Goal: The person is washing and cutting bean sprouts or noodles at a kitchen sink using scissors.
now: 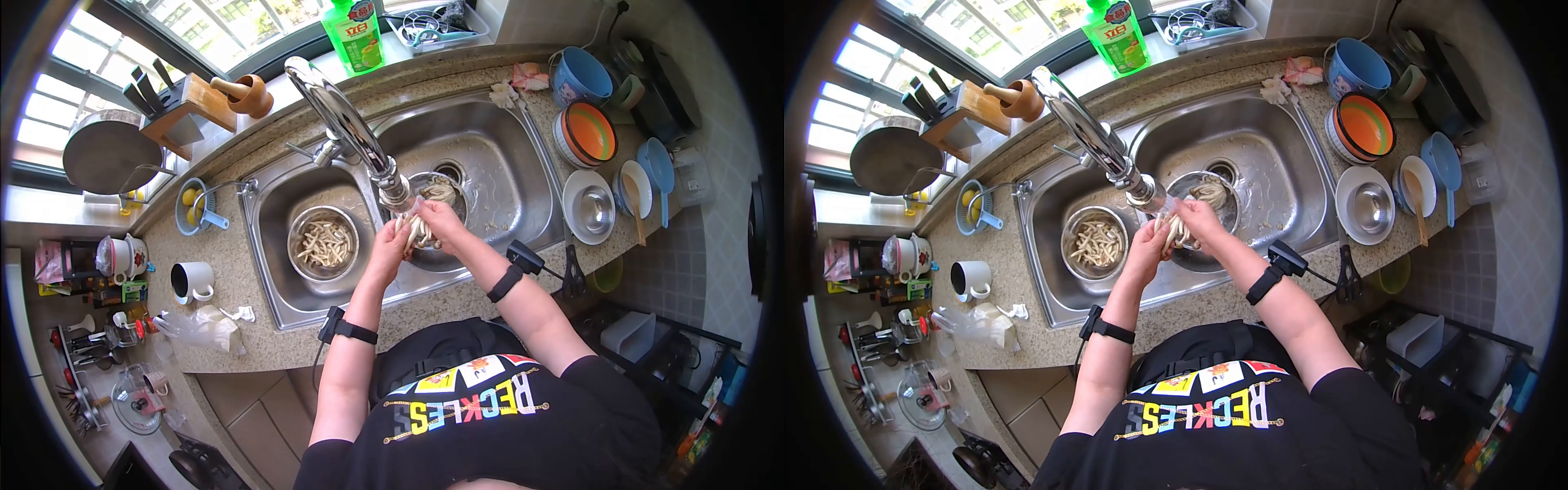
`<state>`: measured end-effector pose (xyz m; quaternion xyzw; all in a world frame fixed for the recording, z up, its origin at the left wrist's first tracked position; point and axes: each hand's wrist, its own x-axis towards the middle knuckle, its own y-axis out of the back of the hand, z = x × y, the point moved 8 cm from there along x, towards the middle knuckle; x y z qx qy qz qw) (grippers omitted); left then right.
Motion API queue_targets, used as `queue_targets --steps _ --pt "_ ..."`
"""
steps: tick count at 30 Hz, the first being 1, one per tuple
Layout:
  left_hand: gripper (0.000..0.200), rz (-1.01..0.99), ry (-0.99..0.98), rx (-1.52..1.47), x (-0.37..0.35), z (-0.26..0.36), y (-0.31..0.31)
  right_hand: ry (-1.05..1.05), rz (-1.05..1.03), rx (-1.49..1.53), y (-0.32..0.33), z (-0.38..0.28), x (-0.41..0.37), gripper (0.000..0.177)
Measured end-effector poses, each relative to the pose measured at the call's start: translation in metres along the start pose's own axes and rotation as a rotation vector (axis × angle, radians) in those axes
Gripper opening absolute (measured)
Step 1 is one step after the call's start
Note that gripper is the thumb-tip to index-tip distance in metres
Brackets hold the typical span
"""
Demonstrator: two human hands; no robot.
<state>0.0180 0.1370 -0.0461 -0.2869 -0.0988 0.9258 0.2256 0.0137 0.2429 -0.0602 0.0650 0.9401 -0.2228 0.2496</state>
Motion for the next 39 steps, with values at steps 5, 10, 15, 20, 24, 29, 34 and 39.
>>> queue_targets --steps 5,10,15,20,24,29,34,39 --pt "0.014 -0.031 0.029 0.018 0.000 0.002 -0.001 0.096 -0.047 -0.292 -0.008 -0.015 -0.007 0.022" --pt "0.013 -0.091 0.025 -0.001 0.001 0.010 -0.011 0.071 0.046 -0.058 0.012 -0.006 0.005 0.019" --pt "0.013 -0.078 0.069 0.046 0.007 0.013 -0.006 0.144 -0.049 -0.094 0.002 -0.030 -0.009 0.018" --pt "0.017 -0.104 0.017 0.145 0.013 0.011 -0.005 0.204 0.180 -0.218 0.026 -0.026 0.002 0.023" --pt "0.014 -0.046 -0.016 0.011 0.013 0.013 0.000 0.155 0.129 -0.129 0.037 -0.022 0.008 0.022" --pt "0.012 -0.039 -0.065 -0.172 0.015 0.016 -0.004 0.014 0.025 -0.133 0.009 -0.019 -0.008 0.020" --pt "0.012 0.079 -0.217 -0.047 0.016 0.016 0.003 0.064 -0.061 -0.099 -0.011 -0.011 -0.006 0.012" --pt "0.010 0.235 -0.259 0.137 0.013 0.012 0.017 0.241 0.086 -0.402 0.002 -0.006 0.004 0.011"
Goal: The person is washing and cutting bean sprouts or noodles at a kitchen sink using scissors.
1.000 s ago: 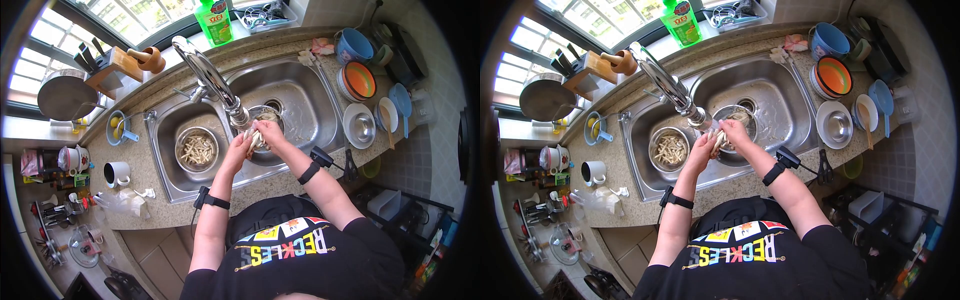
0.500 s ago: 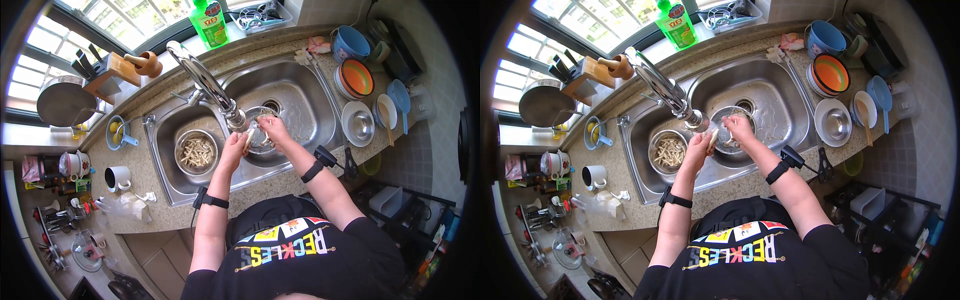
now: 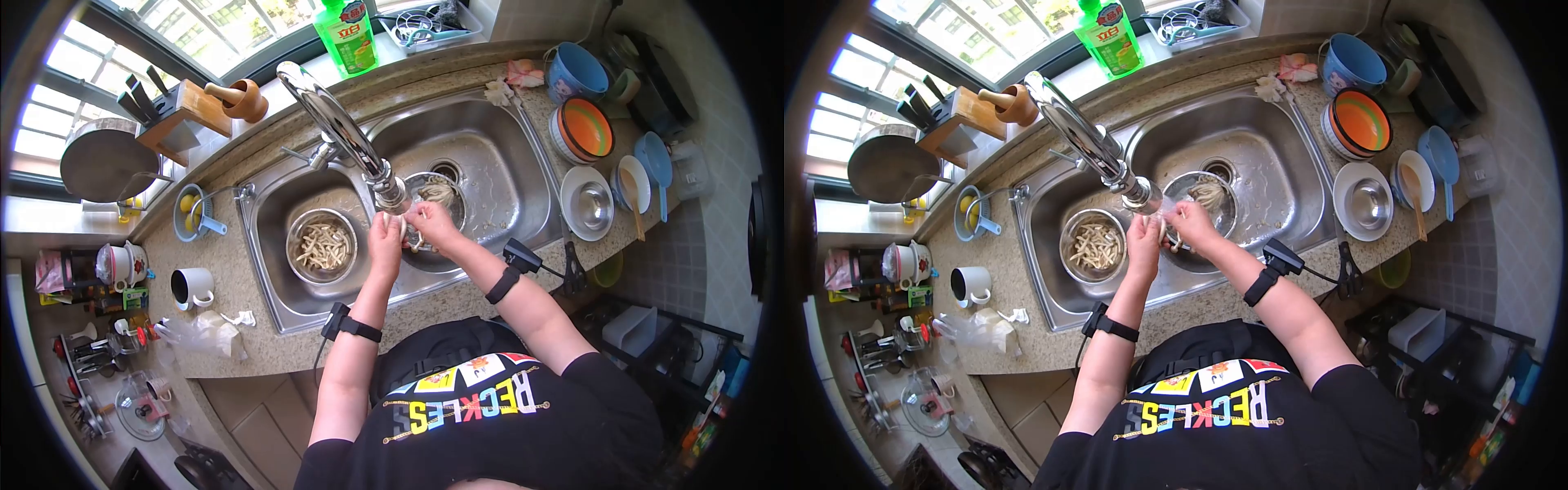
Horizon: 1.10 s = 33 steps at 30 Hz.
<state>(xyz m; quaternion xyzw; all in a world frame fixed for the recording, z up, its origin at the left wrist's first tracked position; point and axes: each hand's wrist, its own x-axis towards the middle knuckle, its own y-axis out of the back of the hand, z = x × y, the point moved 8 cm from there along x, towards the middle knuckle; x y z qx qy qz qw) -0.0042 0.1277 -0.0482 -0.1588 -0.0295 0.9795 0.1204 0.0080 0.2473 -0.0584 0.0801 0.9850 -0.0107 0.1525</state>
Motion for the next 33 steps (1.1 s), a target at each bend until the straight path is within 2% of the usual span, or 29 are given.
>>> queue_targets --steps 2,3,5,7,9,11,14,18,20,23,27,29,33 --pt "0.009 0.066 -0.041 0.076 -0.001 0.004 0.005 -0.011 0.000 -0.125 0.005 0.003 0.004 0.013" --pt "0.009 0.058 0.002 -0.020 -0.001 0.002 0.005 -0.012 0.000 -0.126 0.008 0.000 0.002 0.013" --pt "0.010 0.051 0.044 -0.118 -0.002 -0.001 0.003 -0.187 -0.089 0.108 0.006 0.005 -0.004 0.016" --pt "0.013 -0.076 0.124 -0.266 -0.003 -0.006 -0.008 -0.198 -0.082 0.141 0.005 0.007 -0.003 0.017" --pt "0.014 -0.125 0.153 -0.236 -0.006 -0.002 -0.013 -0.211 -0.071 0.176 0.002 -0.001 -0.007 0.018" --pt "0.016 -0.185 0.210 -0.217 -0.010 0.001 -0.021 -0.258 -0.217 0.379 -0.014 -0.009 -0.015 0.020" --pt "0.016 -0.136 0.265 -0.219 -0.007 0.000 -0.020 -0.168 -0.133 0.346 -0.005 -0.008 -0.009 0.019" --pt "0.016 -0.102 0.236 -0.296 -0.005 0.001 -0.019 -0.169 -0.026 0.394 0.002 -0.006 -0.008 0.018" --pt "0.016 -0.253 0.213 -0.265 -0.003 -0.002 -0.025 -0.137 -0.078 0.338 -0.001 -0.009 -0.007 0.018" --pt "0.016 -0.340 0.210 -0.233 -0.002 0.000 -0.028 -0.028 -0.102 0.187 -0.002 -0.014 -0.006 0.018" --pt "0.018 -0.345 0.207 -0.249 -0.002 0.006 -0.028 -0.076 -0.067 0.308 0.000 -0.010 -0.007 0.018" --pt "0.021 -0.336 0.247 -0.139 0.001 -0.002 -0.021 -0.119 -0.089 0.424 -0.004 -0.004 -0.005 0.016" --pt "0.024 -0.347 0.262 0.064 0.003 -0.006 -0.020 -0.063 -0.095 0.374 -0.009 -0.015 -0.005 0.014"
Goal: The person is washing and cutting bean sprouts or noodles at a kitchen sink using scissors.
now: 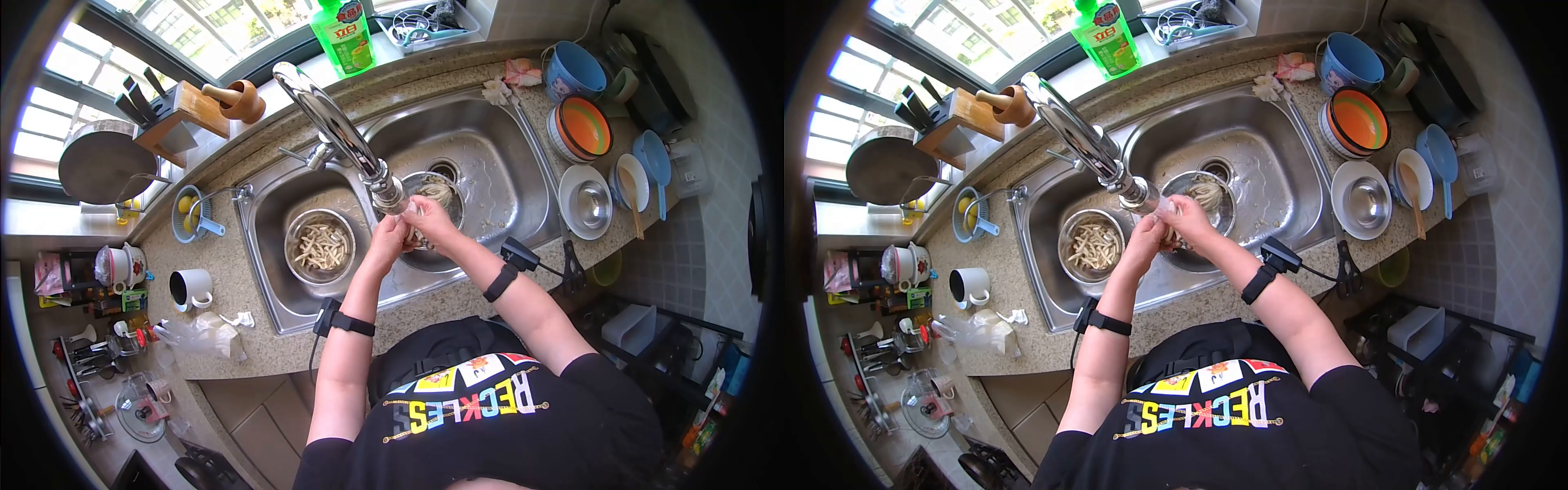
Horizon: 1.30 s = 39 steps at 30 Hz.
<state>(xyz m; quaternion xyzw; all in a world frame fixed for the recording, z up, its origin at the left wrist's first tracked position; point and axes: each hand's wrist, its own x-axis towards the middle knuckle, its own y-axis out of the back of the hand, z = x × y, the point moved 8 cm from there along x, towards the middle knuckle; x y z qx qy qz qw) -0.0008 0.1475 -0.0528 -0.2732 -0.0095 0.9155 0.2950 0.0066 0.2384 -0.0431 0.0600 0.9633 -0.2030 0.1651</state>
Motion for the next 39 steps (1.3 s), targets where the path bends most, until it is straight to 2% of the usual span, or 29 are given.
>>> queue_targets --steps 2,3,6,7,9,11,13,15,17,18,20,26,29,35,39 --pt "0.024 -0.052 0.035 -0.103 -0.001 0.000 -0.005 0.021 -0.015 -0.131 0.001 -0.006 0.002 0.013" --pt "0.024 -0.051 0.035 -0.102 -0.002 0.001 -0.005 0.022 -0.016 -0.130 0.003 -0.004 0.004 0.013" --pt "0.018 0.065 -0.019 -0.344 -0.011 0.012 0.004 0.066 -0.003 -0.109 0.008 -0.003 0.011 0.011" --pt "0.018 0.067 -0.020 -0.344 -0.014 0.014 0.004 0.038 -0.013 -0.024 0.009 0.001 0.012 0.011" --pt "0.016 0.119 -0.041 -0.262 -0.016 0.015 0.005 0.008 -0.021 0.062 0.007 0.003 0.012 0.012" --pt "0.014 0.119 -0.011 -0.262 -0.008 0.002 0.009 -0.018 -0.013 0.009 0.002 0.007 0.011 0.013" --pt "0.019 0.073 -0.058 -0.002 0.006 -0.014 0.014 -0.022 -0.029 -0.045 0.000 0.003 0.008 0.013" --pt "0.020 0.076 -0.054 0.008 -0.005 0.001 0.008 -0.026 -0.040 -0.097 0.001 -0.001 0.005 0.014" --pt "0.016 0.035 -0.045 -0.318 -0.015 0.010 0.000 -0.060 -0.035 0.098 0.004 -0.004 0.006 0.015" --pt "0.016 0.035 -0.047 -0.317 -0.016 0.009 0.002 -0.058 -0.036 0.097 0.005 -0.007 0.005 0.015" --pt "0.008 0.039 0.001 -0.545 -0.017 0.002 0.007 -0.114 -0.029 0.227 0.007 -0.008 0.003 0.016" --pt "0.008 0.065 -0.059 -0.645 -0.013 0.000 0.009 -0.178 -0.161 0.298 0.001 -0.011 -0.004 0.018" --pt "0.008 0.047 -0.024 -0.794 -0.013 -0.001 0.007 -0.214 -0.085 0.365 0.006 -0.005 -0.005 0.018" --pt "0.006 0.097 -0.038 -0.852 -0.005 -0.011 0.010 -0.317 -0.075 0.447 0.016 0.003 -0.010 0.016" --pt "0.007 0.119 -0.069 -0.825 -0.001 -0.005 0.011 -0.376 -0.147 0.535 0.009 -0.003 -0.015 0.015"
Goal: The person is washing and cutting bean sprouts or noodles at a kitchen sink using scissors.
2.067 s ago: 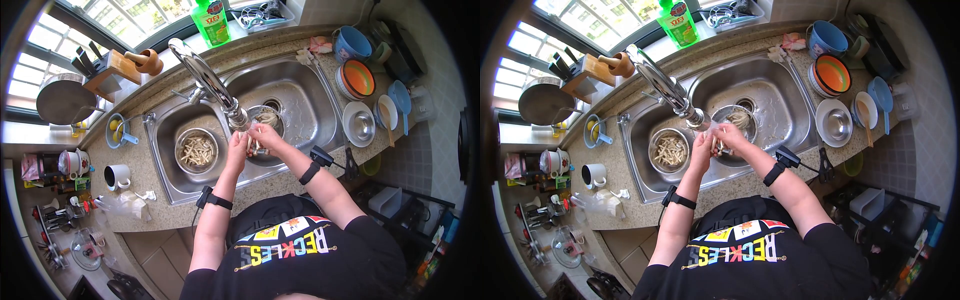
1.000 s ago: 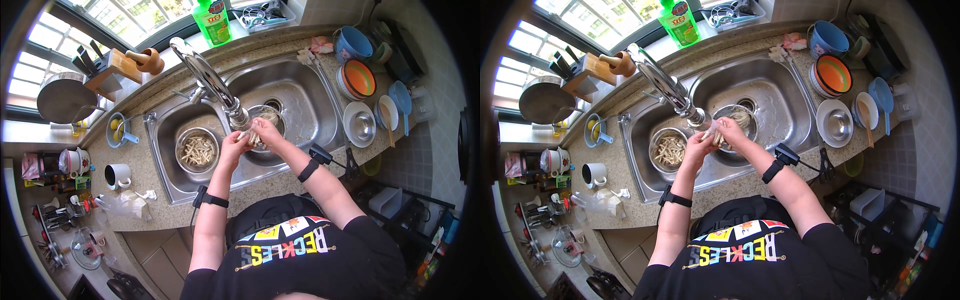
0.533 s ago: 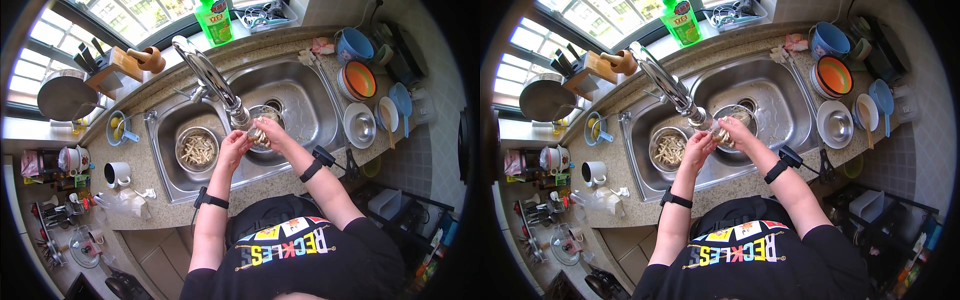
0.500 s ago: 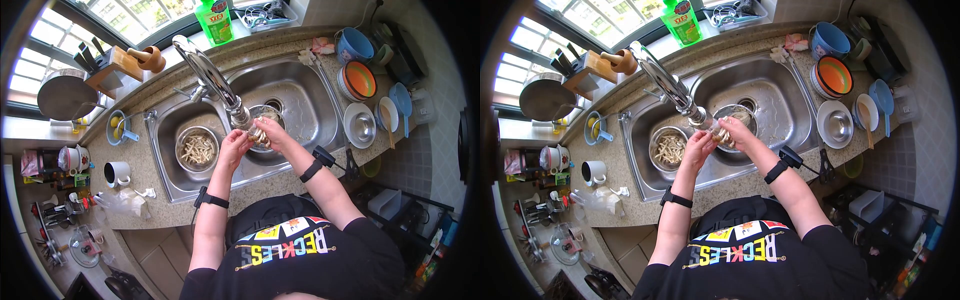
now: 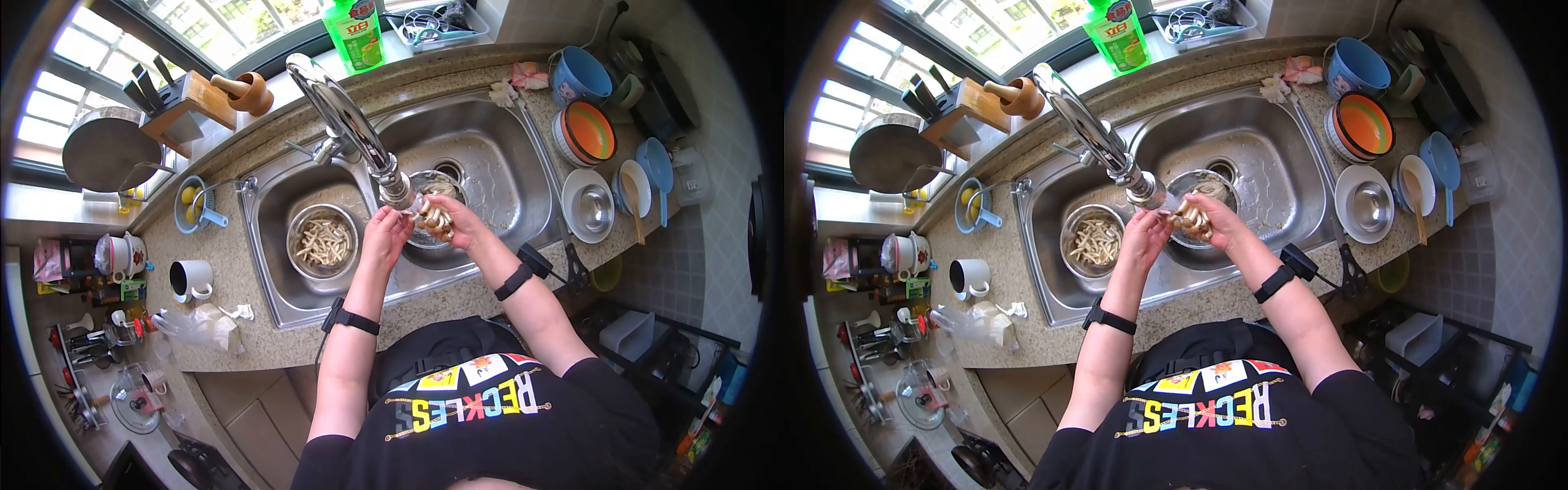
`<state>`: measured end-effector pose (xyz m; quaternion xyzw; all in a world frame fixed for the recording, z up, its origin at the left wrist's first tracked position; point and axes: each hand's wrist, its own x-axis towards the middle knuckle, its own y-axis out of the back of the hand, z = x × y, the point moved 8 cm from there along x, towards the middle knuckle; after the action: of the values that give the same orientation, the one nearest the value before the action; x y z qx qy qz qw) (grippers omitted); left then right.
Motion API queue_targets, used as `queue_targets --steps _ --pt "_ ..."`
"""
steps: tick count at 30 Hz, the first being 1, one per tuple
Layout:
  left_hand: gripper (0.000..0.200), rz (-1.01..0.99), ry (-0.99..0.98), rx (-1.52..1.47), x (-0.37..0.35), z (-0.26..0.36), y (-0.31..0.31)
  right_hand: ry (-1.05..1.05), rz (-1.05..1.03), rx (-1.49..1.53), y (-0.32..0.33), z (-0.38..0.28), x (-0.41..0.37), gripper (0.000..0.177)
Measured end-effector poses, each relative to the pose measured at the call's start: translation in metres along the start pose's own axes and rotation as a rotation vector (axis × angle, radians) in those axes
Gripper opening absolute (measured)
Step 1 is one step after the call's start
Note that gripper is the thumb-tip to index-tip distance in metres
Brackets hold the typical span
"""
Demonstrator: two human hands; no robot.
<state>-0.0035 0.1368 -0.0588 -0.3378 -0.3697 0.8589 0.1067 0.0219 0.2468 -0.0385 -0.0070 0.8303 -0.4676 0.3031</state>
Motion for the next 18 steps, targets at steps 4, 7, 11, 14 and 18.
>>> queue_targets --steps 4,7,11,14,18 --pt "0.008 0.025 -0.009 0.041 -0.003 0.006 -0.006 0.065 0.139 -0.011 0.017 -0.007 -0.002 0.016" --pt "0.008 0.016 -0.014 0.073 0.000 0.004 -0.005 0.148 0.100 -0.283 0.013 -0.014 -0.002 0.015" --pt "0.007 0.040 -0.027 0.111 0.003 -0.001 -0.003 0.115 0.151 -0.472 0.004 -0.009 0.001 0.015" --pt "0.005 -0.006 -0.009 0.116 0.009 -0.007 0.000 0.188 0.155 -0.812 0.000 -0.009 0.006 0.016" --pt "0.004 0.027 -0.013 0.148 0.013 -0.009 0.007 0.136 0.150 -0.682 0.004 -0.002 0.009 0.018"
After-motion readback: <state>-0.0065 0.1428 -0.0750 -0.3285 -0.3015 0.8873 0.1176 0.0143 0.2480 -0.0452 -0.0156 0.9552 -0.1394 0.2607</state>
